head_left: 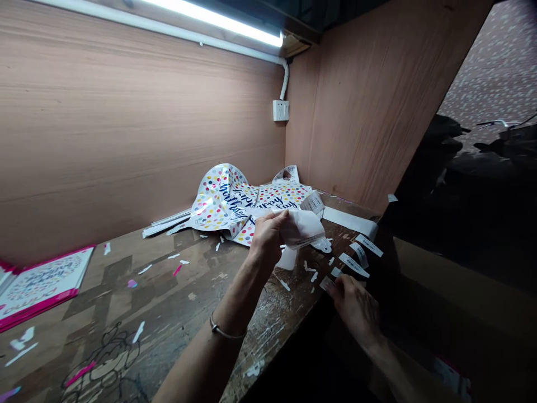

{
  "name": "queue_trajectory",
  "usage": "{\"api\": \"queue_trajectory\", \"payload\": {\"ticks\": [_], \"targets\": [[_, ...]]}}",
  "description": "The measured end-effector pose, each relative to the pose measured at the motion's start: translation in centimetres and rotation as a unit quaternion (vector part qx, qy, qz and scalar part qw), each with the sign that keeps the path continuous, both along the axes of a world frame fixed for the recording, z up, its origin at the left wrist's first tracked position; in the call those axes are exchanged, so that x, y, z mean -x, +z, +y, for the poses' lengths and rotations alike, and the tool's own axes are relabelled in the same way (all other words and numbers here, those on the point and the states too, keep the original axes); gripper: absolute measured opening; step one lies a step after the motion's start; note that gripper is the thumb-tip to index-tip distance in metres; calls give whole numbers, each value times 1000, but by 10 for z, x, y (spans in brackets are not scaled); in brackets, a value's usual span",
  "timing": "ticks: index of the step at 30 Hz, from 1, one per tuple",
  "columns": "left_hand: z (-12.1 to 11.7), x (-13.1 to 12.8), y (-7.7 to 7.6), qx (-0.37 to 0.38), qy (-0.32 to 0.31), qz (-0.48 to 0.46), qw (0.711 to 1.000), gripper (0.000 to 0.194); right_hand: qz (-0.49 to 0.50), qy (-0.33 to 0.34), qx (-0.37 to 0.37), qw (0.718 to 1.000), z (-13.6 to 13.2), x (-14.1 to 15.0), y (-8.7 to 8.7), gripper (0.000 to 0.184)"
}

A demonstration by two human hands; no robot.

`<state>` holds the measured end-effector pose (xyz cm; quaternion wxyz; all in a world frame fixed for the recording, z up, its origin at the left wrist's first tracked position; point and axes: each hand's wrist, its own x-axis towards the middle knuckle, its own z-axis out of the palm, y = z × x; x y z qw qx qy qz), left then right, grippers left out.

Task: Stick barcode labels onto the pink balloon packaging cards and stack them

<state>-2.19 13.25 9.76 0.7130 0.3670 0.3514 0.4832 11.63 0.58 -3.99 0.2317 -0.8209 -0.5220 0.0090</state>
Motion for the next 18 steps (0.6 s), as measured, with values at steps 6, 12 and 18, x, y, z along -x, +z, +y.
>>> {"api": "queue_trajectory", "payload": {"ticks": [6,12,18], "targets": [[0,-2,8,-31,5,-2,1000,7,-130,14,-38,991,0,11,0,10],[4,-5,19,-45,3,-1,999,6,-148,2,-84,985,-7,7,-1,14],[-17,-38,27,-66,-50,-13,996,10,223,83,-236,942,16,-2,33,60]]}}
